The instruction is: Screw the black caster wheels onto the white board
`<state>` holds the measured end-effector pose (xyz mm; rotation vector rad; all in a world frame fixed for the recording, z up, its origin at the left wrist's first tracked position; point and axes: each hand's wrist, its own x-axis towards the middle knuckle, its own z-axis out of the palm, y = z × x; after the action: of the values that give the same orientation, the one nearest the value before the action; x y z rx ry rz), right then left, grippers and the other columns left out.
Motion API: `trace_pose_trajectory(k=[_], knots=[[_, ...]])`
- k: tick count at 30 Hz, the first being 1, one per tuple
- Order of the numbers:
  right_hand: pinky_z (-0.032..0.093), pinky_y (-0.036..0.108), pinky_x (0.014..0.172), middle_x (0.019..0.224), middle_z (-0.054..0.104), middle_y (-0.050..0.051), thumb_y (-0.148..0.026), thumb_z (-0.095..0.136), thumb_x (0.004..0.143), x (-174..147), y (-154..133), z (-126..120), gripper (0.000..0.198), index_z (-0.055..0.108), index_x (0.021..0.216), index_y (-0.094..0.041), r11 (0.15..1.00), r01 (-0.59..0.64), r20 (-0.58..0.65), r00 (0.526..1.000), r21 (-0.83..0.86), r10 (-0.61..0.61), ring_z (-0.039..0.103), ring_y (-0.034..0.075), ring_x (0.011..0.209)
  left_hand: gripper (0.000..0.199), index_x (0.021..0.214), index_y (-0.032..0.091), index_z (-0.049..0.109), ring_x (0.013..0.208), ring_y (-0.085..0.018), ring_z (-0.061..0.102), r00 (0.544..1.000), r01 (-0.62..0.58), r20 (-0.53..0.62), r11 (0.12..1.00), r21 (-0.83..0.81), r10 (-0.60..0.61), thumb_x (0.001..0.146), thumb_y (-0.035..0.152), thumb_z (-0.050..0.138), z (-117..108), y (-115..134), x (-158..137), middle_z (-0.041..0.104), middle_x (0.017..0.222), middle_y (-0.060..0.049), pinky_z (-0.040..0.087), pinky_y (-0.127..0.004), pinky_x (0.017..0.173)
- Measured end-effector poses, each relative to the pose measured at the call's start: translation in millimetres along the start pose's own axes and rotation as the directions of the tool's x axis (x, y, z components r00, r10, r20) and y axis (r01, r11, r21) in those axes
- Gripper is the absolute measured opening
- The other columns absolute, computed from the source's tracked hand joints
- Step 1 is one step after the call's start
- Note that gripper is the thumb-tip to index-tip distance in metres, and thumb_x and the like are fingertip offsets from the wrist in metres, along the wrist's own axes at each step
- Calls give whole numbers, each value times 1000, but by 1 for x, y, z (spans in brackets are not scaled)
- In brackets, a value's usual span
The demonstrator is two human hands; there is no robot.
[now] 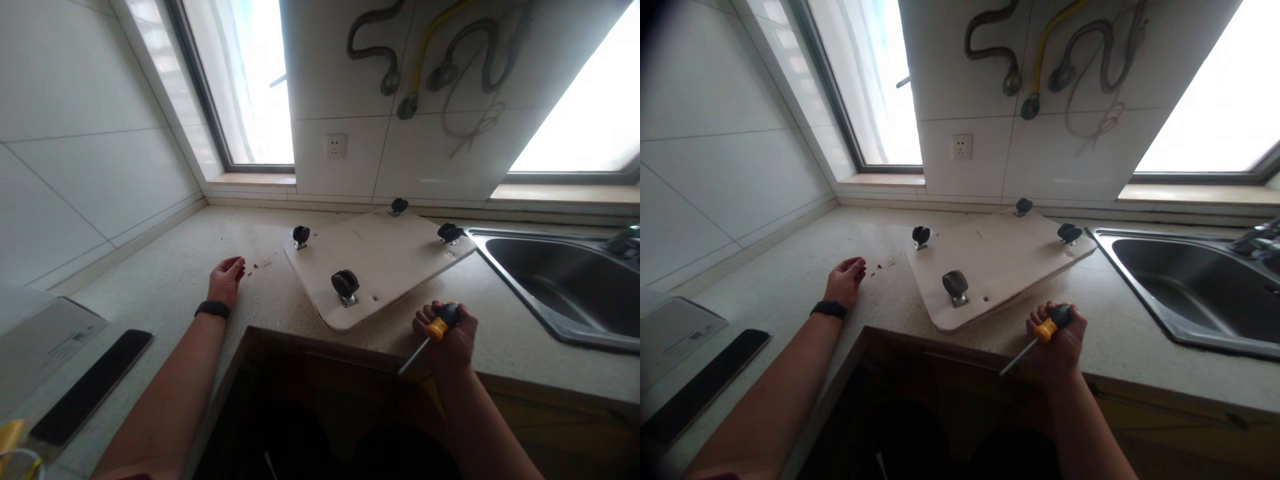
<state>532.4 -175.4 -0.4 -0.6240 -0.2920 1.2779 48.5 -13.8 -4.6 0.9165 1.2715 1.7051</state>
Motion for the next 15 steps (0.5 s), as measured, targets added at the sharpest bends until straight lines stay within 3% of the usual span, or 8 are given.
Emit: trace_pose_trajectory(k=[6, 11, 15], knots=[[36, 19, 40, 59, 42, -6, -51, 64, 72, -4, 0, 1, 34, 53, 76, -20, 1000, 17, 4, 1000, 17, -17, 39, 8, 48, 43, 95, 14, 70, 70, -9, 64, 995, 93, 39, 978, -185, -87, 61, 28, 91, 9, 4, -26, 70, 83, 0, 53, -21, 67], [35, 19, 39, 58, 41, -6, -51, 65, 72, -5, 1, 2, 33, 54, 75, -20, 999, 26, 5, 1000, 31, -26, 38, 8, 47, 39, 95, 15, 72, 70, -8, 66, 970, 211, 182, 937, -278, -164, 62, 25, 92, 25, 11, -67, 70, 80, 0, 55, -20, 68], [38, 19, 41, 59, 42, -5, -52, 62, 74, -5, 1, 2, 34, 54, 75, -19, 999, 28, -11, 1000, 42, -28, 40, 8, 48, 35, 93, 16, 73, 73, -10, 66, 921, 319, 321, 898, -303, -219, 65, 24, 92, 37, 17, -113, 70, 80, -1, 57, -22, 73]])
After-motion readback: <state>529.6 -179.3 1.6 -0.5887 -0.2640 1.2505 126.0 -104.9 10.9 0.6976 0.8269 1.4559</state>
